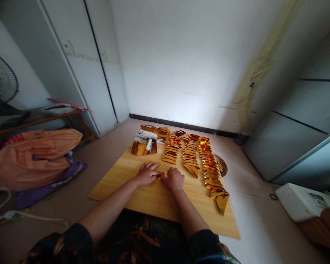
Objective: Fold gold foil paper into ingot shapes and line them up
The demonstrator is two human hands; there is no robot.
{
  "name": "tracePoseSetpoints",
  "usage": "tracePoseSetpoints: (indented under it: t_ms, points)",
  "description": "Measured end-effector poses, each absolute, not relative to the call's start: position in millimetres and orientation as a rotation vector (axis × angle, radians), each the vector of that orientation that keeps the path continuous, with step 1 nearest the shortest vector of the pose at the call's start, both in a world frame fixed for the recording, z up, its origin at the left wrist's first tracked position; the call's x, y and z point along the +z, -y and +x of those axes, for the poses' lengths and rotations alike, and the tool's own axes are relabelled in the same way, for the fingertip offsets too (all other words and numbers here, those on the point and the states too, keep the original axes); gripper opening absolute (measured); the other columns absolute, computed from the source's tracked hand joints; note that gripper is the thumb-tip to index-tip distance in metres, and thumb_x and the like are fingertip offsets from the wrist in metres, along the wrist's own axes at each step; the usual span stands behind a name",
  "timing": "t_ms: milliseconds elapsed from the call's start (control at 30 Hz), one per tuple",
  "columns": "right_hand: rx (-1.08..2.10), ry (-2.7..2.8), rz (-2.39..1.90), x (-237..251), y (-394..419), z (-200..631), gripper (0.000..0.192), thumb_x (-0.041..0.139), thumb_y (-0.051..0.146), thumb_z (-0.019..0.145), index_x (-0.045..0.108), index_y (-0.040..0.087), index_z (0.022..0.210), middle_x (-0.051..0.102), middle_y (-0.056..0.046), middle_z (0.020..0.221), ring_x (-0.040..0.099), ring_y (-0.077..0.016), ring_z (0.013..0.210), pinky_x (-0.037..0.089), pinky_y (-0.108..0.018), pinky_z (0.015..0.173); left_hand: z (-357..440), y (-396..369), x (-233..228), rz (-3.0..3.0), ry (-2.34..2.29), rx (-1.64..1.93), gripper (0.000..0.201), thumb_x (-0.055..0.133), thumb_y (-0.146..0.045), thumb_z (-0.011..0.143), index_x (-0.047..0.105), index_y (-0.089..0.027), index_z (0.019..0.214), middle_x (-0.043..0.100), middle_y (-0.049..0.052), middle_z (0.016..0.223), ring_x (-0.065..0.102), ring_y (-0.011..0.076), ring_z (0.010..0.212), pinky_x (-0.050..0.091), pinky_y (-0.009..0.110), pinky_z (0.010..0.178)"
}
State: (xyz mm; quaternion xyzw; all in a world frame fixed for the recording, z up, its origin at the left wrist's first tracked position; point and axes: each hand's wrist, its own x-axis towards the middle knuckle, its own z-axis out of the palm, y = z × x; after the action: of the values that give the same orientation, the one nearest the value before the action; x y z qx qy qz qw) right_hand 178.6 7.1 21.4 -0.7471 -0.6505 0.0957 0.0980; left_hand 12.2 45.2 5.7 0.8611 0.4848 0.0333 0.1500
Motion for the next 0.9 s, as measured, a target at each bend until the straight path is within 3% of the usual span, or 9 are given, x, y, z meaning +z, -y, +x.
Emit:
tracePoseSetpoints:
  t_ms: [100,433,767,900]
  points:
    - [0.21,1.944,-2.222,22,-5,173,0.036,0.058,0.052,0.076,0.06,0.019,0.09,0.064,-0.009,0.097,0.06,-0.0219,0.091,0.038,-0.03,0.072,14,-44,7,2.455,-1.415,0.116,0.034,0.048,-0.036,0.088,0.058,-0.051,0.117,0.037,-0.008,0.148,0.026,0.0281,0.137,0.018,0.058,0.109]
    - [0.477,1.912,-2.164,23,-13,191,0.014,0.058,0.027,0.078,0.063,0.022,0.09,0.067,-0.002,0.097,0.061,-0.0157,0.087,0.035,-0.024,0.067,12,-46,9,2.462,-1.368,0.066,0.036,0.05,-0.034,0.087,0.057,-0.051,0.118,0.032,-0.007,0.15,0.024,0.0307,0.138,0.017,0.058,0.109]
    - [0.439,1.994,-2.055,18,-13,203,0.021,0.048,0.017,0.085,0.068,0.023,0.088,0.065,-0.003,0.098,0.061,-0.0124,0.084,0.037,-0.02,0.068,8,-49,14,2.439,-1.309,-0.018,0.044,0.044,-0.026,0.09,0.05,-0.055,0.122,0.028,-0.01,0.152,0.021,0.0275,0.14,0.015,0.054,0.11]
    - [0.374,2.069,-1.938,11,-11,205,0.021,0.047,0.016,0.085,0.067,0.022,0.088,0.063,-0.002,0.101,0.061,-0.0115,0.081,0.038,-0.02,0.069,9,-47,8,2.477,-1.33,0.099,0.039,0.056,-0.034,0.083,0.057,-0.049,0.118,0.034,-0.006,0.15,0.027,0.0304,0.137,0.019,0.053,0.108]
